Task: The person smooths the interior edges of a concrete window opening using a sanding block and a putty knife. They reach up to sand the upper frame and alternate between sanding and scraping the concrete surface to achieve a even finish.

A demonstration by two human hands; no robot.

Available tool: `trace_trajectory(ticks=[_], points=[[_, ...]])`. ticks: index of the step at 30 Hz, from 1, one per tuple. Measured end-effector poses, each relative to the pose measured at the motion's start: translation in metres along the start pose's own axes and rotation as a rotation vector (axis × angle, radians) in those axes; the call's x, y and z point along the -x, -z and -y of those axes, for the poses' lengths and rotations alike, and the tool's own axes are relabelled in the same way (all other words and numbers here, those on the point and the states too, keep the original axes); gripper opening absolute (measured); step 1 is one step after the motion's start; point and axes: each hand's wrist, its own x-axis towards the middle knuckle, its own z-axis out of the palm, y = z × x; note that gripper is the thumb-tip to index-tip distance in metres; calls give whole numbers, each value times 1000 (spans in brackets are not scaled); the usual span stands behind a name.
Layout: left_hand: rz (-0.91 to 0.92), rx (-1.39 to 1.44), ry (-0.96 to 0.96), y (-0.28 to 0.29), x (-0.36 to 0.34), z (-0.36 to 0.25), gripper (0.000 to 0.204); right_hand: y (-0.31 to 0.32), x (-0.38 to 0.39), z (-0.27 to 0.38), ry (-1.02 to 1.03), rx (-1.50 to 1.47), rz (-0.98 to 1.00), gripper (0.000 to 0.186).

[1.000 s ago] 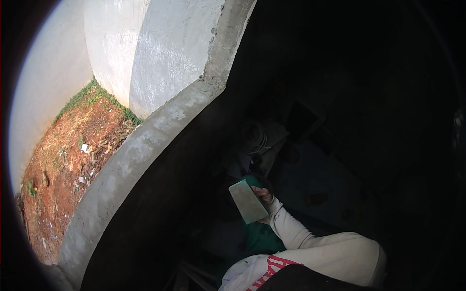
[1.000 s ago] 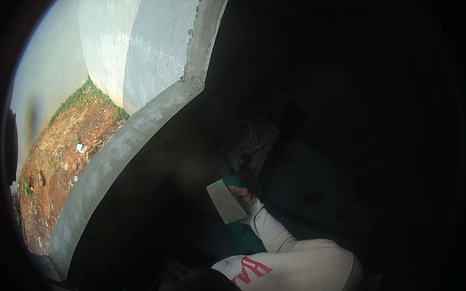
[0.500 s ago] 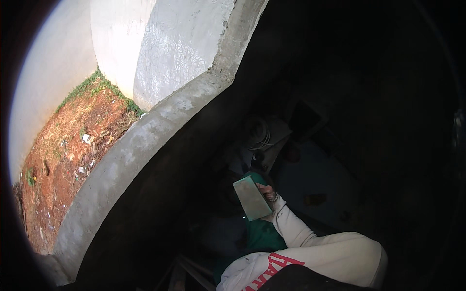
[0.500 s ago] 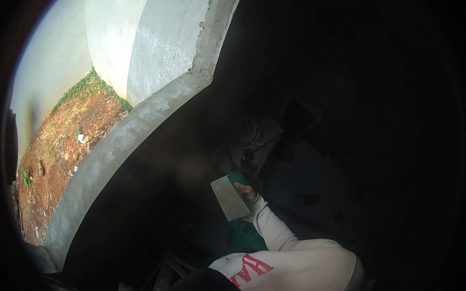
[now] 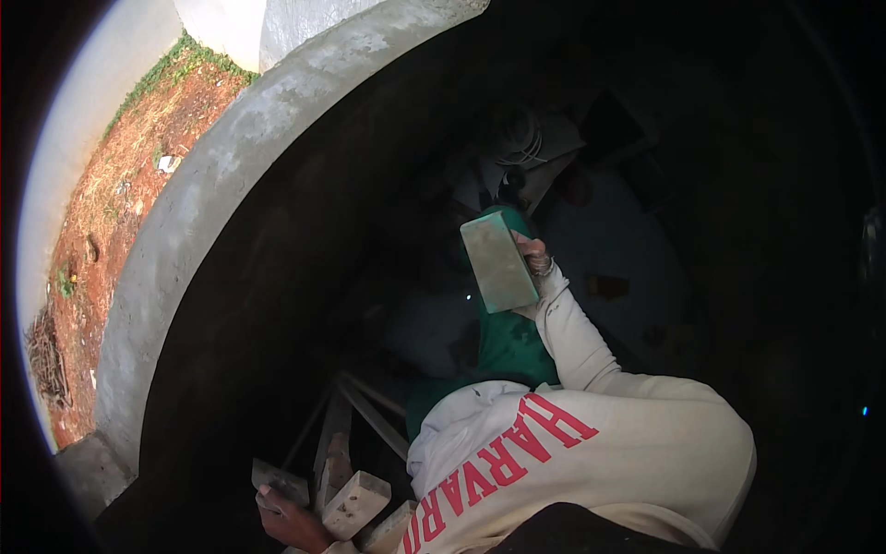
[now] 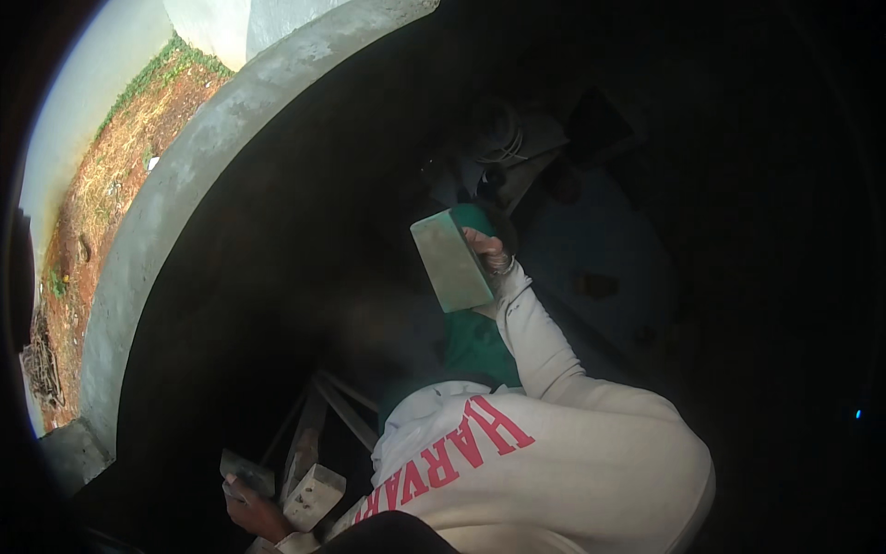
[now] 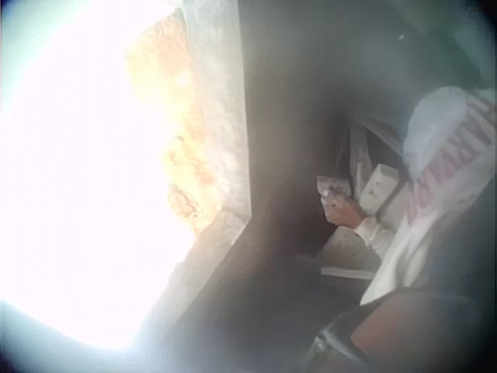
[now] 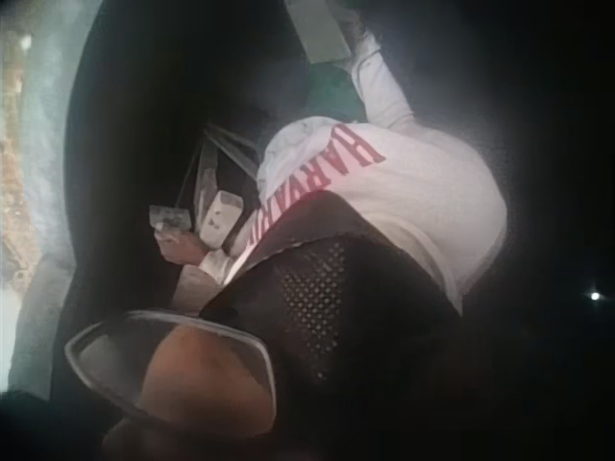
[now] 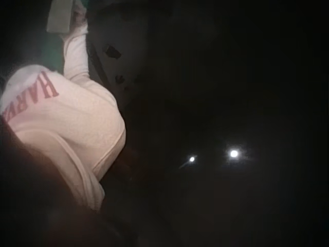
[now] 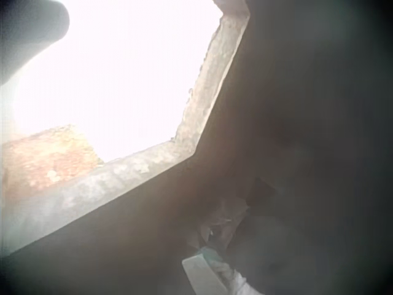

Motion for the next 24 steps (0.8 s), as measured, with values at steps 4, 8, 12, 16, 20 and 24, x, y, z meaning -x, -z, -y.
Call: trace_trajectory(ticks=[4,8,12,16,20,24], points=[[61,-61,-7,-10,13,-12,57,60,3,18,29,40,-66,81],[17,-123,11,-16,12,-2,57,71,23,37,334,82,-233,76],[4,-68,83,-21,14,-8,60,165,61,111,325,292,-592,40],[-105,-258,144,-27,12,-12,69,292,85,101,32,568,-978,41],[-128,-313,174,-16,9,4,70,358,63,120,-444,1246,-938,42],[-108,-316,140,-5,5,18,68,373,40,127,-774,1588,-1019,41]])
